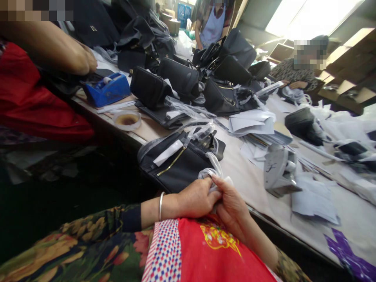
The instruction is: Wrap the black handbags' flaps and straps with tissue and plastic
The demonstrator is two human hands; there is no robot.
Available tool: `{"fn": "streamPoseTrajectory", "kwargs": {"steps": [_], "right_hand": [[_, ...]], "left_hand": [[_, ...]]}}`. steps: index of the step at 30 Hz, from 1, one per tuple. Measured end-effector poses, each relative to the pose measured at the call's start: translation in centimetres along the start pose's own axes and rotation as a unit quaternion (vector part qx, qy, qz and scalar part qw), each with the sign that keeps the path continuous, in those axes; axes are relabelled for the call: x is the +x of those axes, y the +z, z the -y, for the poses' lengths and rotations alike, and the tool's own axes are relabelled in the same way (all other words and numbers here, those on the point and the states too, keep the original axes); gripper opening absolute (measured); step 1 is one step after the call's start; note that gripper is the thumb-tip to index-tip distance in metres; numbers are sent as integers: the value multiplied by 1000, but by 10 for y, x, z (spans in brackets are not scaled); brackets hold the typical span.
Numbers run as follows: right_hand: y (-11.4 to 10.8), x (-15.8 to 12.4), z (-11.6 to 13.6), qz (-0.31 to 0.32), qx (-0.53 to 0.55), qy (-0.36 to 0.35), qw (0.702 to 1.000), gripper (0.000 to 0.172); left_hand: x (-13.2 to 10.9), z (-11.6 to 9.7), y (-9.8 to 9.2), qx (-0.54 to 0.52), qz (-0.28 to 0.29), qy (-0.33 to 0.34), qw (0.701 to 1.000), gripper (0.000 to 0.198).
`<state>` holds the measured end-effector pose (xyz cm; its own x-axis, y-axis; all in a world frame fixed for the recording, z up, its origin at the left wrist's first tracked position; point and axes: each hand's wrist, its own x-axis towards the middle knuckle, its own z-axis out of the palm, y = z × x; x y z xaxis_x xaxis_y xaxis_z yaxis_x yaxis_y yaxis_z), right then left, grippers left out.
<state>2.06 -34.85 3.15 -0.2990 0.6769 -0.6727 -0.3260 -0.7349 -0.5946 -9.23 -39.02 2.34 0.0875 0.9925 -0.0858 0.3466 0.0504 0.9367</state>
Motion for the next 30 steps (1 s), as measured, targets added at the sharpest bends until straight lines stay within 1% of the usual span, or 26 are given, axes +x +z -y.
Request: {"fn": "streamPoseTrajectory", "kwargs": {"steps": [3,6,8,11,12,14,17,19,20,21,23,24,25,26,28,29,30], "right_hand": [[1,3,-1,-36,-7,-5,999,17],[-1,4,-2,-42,-21,-20,999,16],[-3,4,-2,-23,-36,-2,999,18],[-4,4,-2,9,-64,44,997,26],[-4,5,-2,10,-66,47,997,26],[-4,6,-1,0,-53,31,998,24],[-2,7,0,-4,-19,9,1000,21],[-2,7,2,-2,-2,8,1000,18],[-2,7,3,-6,4,6,1000,16],[-2,7,4,-12,6,3,1000,15],[-2,8,5,-24,4,-10,1000,14],[-2,8,5,-23,1,-19,1000,14],[-1,8,5,-17,-1,-27,999,14],[-1,8,5,-10,0,-34,999,14],[0,9,4,2,8,-44,999,14],[0,9,4,6,11,-42,999,14],[0,8,4,10,11,-38,999,15]], "left_hand": [[0,-1,1,12,2,11,1000,26],[-4,-1,2,2,-15,-9,1000,28],[-6,-1,4,-43,-22,-51,998,30],[-7,3,8,-142,-22,-102,984,33],[-8,4,9,-174,-23,-107,979,33],[-10,6,10,-230,-18,-104,968,35],[-17,8,6,-272,2,-66,960,44],[-23,10,-3,-248,-14,-23,968,46],[-25,10,-9,-218,-28,-3,976,42],[-27,11,-16,-179,-49,13,982,36],[-26,12,-30,-84,-111,43,989,27],[-23,13,-37,-34,-140,64,987,25],[-20,13,-44,11,-157,92,983,22],[-16,14,-49,47,-158,126,978,20],[-7,14,-55,88,-110,186,972,19],[-3,14,-57,95,-84,200,971,20],[1,15,-57,99,-70,204,971,20]]}}
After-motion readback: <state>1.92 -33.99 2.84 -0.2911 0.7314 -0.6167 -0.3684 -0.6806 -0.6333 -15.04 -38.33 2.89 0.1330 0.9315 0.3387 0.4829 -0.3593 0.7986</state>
